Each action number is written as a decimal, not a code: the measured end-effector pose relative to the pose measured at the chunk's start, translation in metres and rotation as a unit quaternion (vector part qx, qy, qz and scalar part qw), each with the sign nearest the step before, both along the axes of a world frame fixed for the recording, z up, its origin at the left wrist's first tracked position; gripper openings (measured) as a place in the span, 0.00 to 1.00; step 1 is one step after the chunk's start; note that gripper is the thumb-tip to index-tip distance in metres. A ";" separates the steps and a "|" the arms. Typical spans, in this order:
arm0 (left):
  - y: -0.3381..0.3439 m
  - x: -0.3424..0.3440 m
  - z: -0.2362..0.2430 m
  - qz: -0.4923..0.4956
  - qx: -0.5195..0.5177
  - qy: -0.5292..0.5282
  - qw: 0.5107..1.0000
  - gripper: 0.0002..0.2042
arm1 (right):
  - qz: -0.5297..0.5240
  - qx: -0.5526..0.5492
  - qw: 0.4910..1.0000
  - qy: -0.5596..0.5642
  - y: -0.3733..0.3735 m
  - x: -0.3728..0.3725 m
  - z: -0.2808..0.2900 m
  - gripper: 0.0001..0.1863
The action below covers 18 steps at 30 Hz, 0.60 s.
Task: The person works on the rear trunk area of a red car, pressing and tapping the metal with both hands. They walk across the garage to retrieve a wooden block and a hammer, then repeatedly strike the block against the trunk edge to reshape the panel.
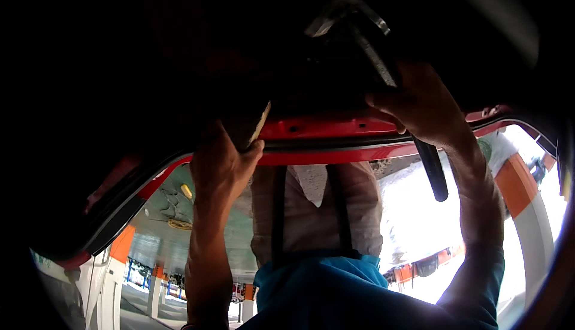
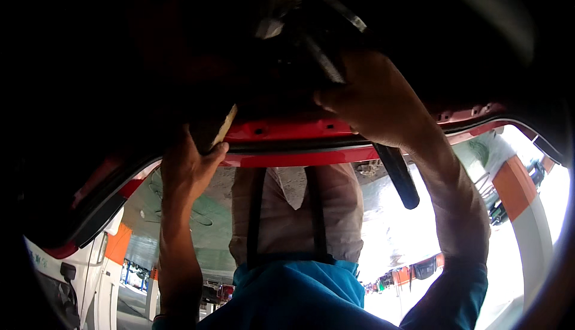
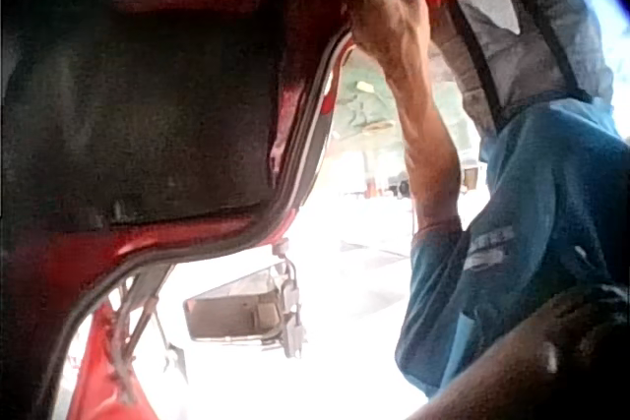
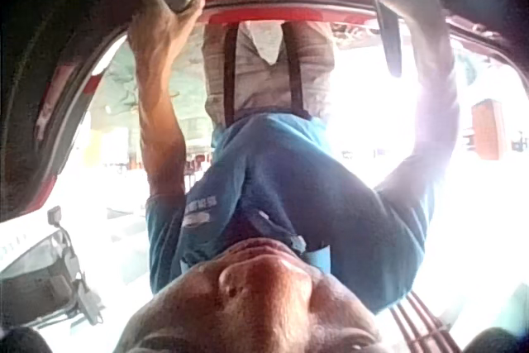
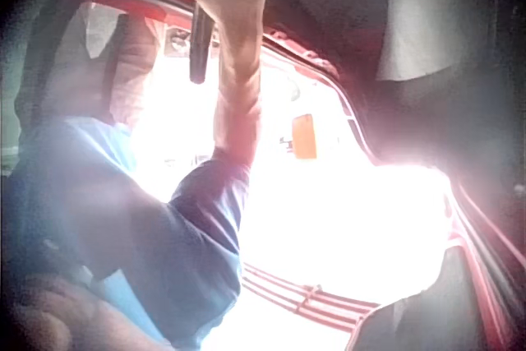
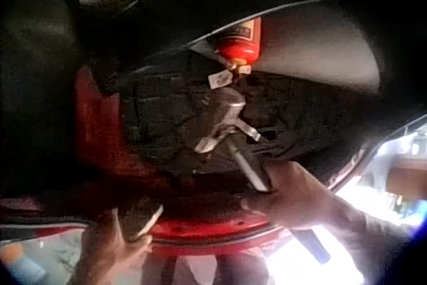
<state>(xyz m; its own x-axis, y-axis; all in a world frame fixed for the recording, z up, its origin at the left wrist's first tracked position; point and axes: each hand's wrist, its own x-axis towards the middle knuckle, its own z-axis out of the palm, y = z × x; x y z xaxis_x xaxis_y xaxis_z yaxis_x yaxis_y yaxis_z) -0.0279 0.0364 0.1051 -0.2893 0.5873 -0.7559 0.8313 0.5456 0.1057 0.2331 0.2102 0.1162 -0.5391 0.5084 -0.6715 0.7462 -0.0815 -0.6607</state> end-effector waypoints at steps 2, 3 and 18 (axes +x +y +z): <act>0.004 0.005 -0.003 0.000 0.044 -0.046 0.998 0.36 | -0.107 -0.043 0.993 -0.035 -0.002 0.021 -0.008 0.12; 0.006 0.010 -0.008 -0.011 0.079 -0.079 0.994 0.37 | -0.138 -0.048 0.989 -0.035 -0.004 0.031 -0.008 0.12; 0.060 0.067 -0.070 -0.102 0.001 -0.357 0.928 0.44 | -0.051 -0.025 0.993 -0.107 -0.030 0.075 0.032 0.12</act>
<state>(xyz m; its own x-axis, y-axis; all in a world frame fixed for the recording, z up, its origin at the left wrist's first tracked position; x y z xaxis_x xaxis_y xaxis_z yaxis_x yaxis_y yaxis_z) 0.0387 0.0959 0.0352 0.4034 0.5759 -0.7110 0.6351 0.3832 0.6707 0.3082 0.1797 0.1485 -0.3284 0.5156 -0.7914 0.8558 -0.1922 -0.4804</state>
